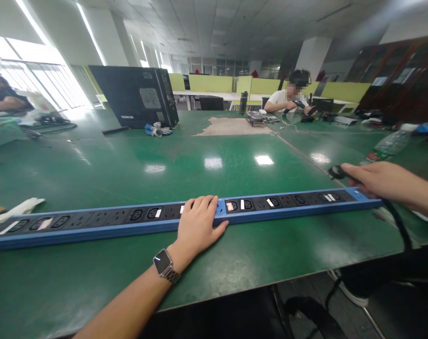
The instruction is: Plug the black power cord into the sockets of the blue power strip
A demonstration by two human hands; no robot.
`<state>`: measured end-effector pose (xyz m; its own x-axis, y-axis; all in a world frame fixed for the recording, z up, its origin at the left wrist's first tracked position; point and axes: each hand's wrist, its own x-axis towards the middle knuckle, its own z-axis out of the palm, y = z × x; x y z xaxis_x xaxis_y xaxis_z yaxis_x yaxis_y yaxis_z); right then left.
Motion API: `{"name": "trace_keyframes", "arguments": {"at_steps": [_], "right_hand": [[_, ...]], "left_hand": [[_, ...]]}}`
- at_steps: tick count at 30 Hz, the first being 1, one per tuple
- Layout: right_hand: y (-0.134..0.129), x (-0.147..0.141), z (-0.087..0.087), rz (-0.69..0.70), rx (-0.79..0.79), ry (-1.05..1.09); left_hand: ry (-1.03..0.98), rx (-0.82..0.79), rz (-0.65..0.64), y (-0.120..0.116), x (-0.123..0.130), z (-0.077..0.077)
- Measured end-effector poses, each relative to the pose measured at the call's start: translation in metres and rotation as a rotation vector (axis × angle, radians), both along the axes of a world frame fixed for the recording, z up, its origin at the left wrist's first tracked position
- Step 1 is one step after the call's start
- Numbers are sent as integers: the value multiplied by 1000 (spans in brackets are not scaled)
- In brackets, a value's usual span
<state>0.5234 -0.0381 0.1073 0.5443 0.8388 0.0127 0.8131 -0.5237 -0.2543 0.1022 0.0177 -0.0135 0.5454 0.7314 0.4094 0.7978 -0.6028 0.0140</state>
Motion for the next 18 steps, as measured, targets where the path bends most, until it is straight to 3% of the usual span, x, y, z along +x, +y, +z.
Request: {"name": "trace_keyframes", "arguments": {"at_steps": [2, 5, 9, 13, 18], "right_hand": [[2, -22, -7, 19, -157, 50], [6, -38, -28, 73, -232, 66], [10, -36, -51, 103, -241, 85], [12, -32, -60, 126, -271, 65], [3, -24, -78, 218, -217, -93]], "left_hand": [[1, -1, -5, 0, -1, 0], [-1, -1, -9, 0, -1, 0], [-12, 2, -16, 1, -2, -1], [-15, -1, -19, 1, -2, -1], [-8, -5, -19, 0, -2, 0]]}}
